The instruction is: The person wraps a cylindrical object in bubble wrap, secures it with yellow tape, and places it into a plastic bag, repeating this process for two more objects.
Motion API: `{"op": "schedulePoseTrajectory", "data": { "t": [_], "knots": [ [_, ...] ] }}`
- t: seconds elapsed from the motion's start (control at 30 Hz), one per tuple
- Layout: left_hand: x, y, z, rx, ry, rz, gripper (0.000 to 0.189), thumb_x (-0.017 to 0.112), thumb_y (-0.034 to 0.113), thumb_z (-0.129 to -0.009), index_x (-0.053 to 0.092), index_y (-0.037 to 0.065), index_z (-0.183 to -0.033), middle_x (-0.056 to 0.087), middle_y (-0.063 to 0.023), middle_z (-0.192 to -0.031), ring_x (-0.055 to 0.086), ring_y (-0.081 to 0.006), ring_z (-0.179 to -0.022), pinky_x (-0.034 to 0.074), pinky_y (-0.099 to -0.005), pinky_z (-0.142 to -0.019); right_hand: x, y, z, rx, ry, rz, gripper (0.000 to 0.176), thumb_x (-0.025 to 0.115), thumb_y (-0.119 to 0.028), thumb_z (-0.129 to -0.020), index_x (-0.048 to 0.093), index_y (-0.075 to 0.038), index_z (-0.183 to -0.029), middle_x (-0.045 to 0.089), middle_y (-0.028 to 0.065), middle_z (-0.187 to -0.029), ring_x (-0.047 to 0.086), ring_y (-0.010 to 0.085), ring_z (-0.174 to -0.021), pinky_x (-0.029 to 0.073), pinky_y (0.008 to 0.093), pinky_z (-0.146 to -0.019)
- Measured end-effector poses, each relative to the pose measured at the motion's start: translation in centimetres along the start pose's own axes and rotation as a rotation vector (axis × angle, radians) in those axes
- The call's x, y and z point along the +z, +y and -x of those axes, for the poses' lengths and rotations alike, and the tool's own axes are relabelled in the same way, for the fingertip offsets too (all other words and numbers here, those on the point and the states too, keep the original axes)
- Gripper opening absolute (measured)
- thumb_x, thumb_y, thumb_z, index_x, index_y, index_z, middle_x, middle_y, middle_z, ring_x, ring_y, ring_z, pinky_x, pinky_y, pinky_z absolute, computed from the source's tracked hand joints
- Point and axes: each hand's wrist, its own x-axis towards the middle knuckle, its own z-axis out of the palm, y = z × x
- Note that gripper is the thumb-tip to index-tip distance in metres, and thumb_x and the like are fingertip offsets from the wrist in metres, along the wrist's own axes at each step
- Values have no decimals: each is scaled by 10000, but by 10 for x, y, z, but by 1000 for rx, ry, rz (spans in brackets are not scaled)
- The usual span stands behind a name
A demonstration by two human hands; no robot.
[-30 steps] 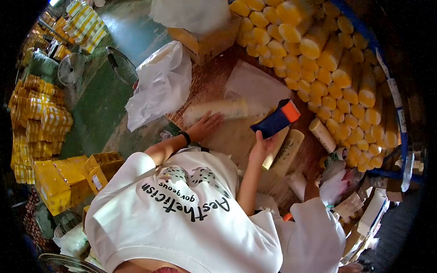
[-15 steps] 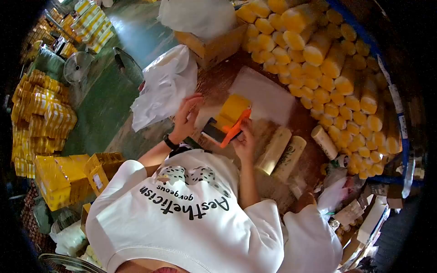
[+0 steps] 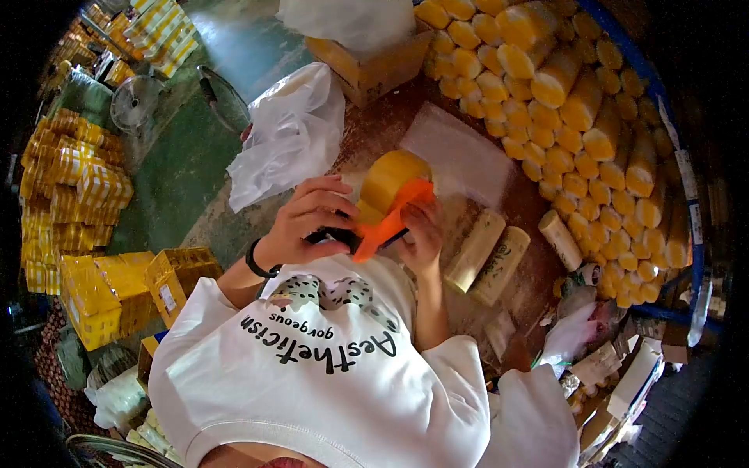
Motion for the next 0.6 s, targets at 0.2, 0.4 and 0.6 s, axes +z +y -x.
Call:
{"op": "schedulePoseTrajectory", "data": {
  "t": [0.2, 0.4, 0.6],
  "knots": [
    [2, -35, 22, -656, -92, 513, 131, 694, 117, -818, 625, 19, -870, 644, -41, -913, 579, -156, -885, 449, -289, -794, 4, -6, 15, 99, -284, 55, 409, 741, -193, -730, 568, -19, -1057, 647, 142, -967, 586, 374, -1018, 302, 568, -1036],
    [15, -55, 61, -1002, -166, 829, 159, 620, 146, -907, 583, 18, -819, 590, 22, -811, 534, -57, -780, 424, -199, -708, 16, -8, 51, 248, -428, 57, 420, 762, -270, -752, 572, -15, -1025, 659, 151, -932, 440, 445, -1217, 304, 547, -1045],
    [29, -57, 82, -915, -44, 892, 122, 570, 122, -936, 536, 44, -1023, 560, 23, -947, 518, -43, -859, 423, -190, -754, 17, -15, 48, 187, -388, 48, 346, 764, -236, -745, 594, -25, -959, 653, 139, -902, 517, 403, -1083, 294, 557, -1051]
  ]
}}
